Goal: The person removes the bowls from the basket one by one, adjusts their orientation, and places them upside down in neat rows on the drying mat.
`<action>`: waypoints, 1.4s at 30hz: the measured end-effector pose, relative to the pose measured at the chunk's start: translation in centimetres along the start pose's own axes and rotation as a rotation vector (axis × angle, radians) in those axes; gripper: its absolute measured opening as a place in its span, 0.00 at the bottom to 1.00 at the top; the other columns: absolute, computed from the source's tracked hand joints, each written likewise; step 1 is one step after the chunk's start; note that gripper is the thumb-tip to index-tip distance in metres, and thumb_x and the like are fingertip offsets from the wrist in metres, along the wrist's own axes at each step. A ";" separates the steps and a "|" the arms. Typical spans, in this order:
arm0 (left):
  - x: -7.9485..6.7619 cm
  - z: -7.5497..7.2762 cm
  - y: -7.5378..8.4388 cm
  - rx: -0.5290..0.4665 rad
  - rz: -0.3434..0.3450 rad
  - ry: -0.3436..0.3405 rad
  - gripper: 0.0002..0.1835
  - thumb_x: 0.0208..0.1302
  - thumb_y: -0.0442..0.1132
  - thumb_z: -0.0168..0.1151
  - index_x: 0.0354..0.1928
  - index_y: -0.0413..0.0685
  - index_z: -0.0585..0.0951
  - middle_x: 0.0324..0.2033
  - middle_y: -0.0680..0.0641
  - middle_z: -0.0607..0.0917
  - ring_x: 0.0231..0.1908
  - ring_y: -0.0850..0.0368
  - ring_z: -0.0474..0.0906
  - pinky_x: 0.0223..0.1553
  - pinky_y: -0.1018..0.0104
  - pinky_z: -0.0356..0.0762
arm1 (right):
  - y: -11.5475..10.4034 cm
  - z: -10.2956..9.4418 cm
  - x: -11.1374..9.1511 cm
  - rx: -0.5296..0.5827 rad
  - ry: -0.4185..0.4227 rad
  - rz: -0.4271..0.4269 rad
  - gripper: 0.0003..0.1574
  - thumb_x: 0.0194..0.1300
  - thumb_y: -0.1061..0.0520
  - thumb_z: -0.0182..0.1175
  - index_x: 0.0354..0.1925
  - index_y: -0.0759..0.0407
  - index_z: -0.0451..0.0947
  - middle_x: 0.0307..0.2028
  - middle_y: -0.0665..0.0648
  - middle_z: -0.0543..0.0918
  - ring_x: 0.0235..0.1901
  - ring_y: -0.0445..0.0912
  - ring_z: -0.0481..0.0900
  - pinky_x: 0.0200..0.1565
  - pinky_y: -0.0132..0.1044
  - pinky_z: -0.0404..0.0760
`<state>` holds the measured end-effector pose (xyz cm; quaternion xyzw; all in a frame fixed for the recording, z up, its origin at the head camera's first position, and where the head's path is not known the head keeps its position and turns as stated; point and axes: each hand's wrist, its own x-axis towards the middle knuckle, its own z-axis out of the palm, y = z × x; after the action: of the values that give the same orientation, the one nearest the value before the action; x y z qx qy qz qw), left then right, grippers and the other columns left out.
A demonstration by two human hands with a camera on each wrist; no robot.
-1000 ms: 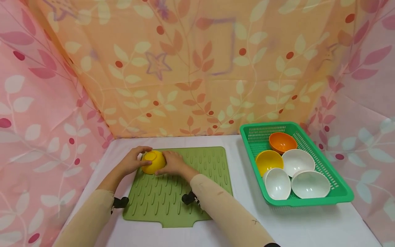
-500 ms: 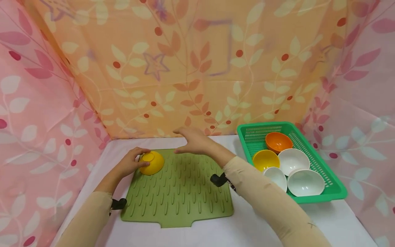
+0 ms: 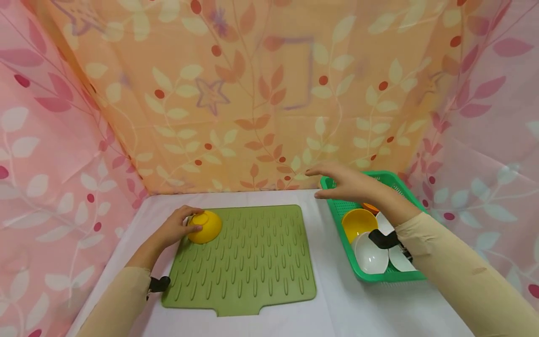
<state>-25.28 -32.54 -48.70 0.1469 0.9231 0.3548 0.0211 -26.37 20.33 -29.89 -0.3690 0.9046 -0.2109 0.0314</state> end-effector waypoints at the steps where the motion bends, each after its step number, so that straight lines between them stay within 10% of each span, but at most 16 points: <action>1: -0.1 0.1 0.0 0.006 0.000 0.002 0.30 0.65 0.46 0.72 0.66 0.48 0.78 0.59 0.41 0.78 0.63 0.37 0.67 0.65 0.30 0.59 | 0.8 -0.1 -0.7 -0.009 0.004 -0.002 0.37 0.65 0.49 0.72 0.69 0.52 0.74 0.69 0.56 0.75 0.70 0.57 0.67 0.69 0.61 0.66; 19: 0.0 0.1 -0.1 0.063 0.002 0.026 0.30 0.64 0.48 0.73 0.66 0.51 0.79 0.57 0.44 0.79 0.60 0.41 0.68 0.58 0.38 0.63 | 11.0 1.2 -8.5 -0.026 -0.131 0.075 0.25 0.63 0.50 0.73 0.58 0.47 0.84 0.56 0.48 0.84 0.61 0.57 0.76 0.61 0.63 0.74; 42: -0.1 0.2 0.1 0.095 0.007 0.013 0.30 0.65 0.49 0.72 0.67 0.51 0.78 0.59 0.42 0.78 0.61 0.38 0.68 0.59 0.34 0.61 | 13.2 3.3 -9.0 -0.023 -0.175 0.094 0.41 0.60 0.57 0.74 0.70 0.56 0.74 0.66 0.58 0.79 0.68 0.66 0.69 0.62 0.67 0.72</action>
<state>-25.08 -32.35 -48.82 0.1489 0.9385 0.3115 0.0071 -27.78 33.63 -39.12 -0.3437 0.9171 -0.1655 0.1159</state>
